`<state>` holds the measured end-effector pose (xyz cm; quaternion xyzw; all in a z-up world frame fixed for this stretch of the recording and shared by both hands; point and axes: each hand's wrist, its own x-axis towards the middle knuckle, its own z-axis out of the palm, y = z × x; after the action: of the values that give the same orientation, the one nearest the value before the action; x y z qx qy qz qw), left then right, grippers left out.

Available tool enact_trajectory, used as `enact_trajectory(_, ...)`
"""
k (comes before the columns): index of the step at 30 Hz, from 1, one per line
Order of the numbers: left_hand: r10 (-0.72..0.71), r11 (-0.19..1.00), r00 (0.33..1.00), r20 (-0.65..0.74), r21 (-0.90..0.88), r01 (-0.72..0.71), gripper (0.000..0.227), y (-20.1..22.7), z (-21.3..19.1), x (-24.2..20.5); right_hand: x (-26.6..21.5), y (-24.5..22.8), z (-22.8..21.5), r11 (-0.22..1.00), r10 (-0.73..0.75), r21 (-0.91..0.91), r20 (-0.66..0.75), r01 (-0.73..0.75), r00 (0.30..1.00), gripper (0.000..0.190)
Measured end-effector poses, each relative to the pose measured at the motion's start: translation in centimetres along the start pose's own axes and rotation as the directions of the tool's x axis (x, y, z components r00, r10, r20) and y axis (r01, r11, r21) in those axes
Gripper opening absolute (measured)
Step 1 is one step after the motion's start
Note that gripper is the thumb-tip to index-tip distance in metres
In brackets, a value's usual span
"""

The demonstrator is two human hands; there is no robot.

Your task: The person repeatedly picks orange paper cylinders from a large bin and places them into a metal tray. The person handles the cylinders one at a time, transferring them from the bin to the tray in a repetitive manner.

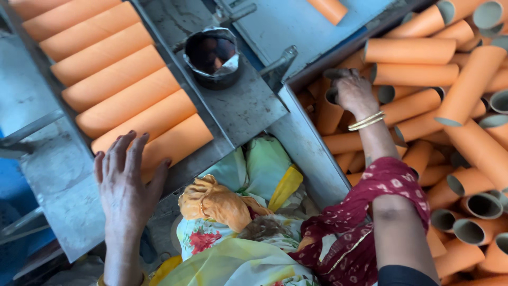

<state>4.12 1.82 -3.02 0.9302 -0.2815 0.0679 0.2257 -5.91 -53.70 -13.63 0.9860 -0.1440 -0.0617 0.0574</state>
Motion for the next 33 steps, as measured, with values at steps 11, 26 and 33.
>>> enact_trajectory(11, 0.021, 1.0, 0.997, -0.074, -0.014, -0.022, 0.058, -0.3, 0.2, 0.2, -4.5, -4.8, 3.9, 0.927, -0.234, -0.34, -0.186, 0.161, 0.954, 0.032)
enact_trajectory(26, 0.033, 0.962, 0.991, -0.126, -0.264, -0.066, 0.055, -1.0, -0.3, -0.3, -20.9, -4.5, -18.3, 0.87, 0.312, 0.482, -0.697, 0.1, 0.646, 0.019)
enact_trajectory(33, -0.012, 0.876, 0.989, -0.145, -0.478, -0.059, 0.054, -0.4, -1.8, -1.0, -17.0, -16.5, -18.2, 0.582, 0.046, 0.679, -0.577, 0.447, 0.816, 0.023)
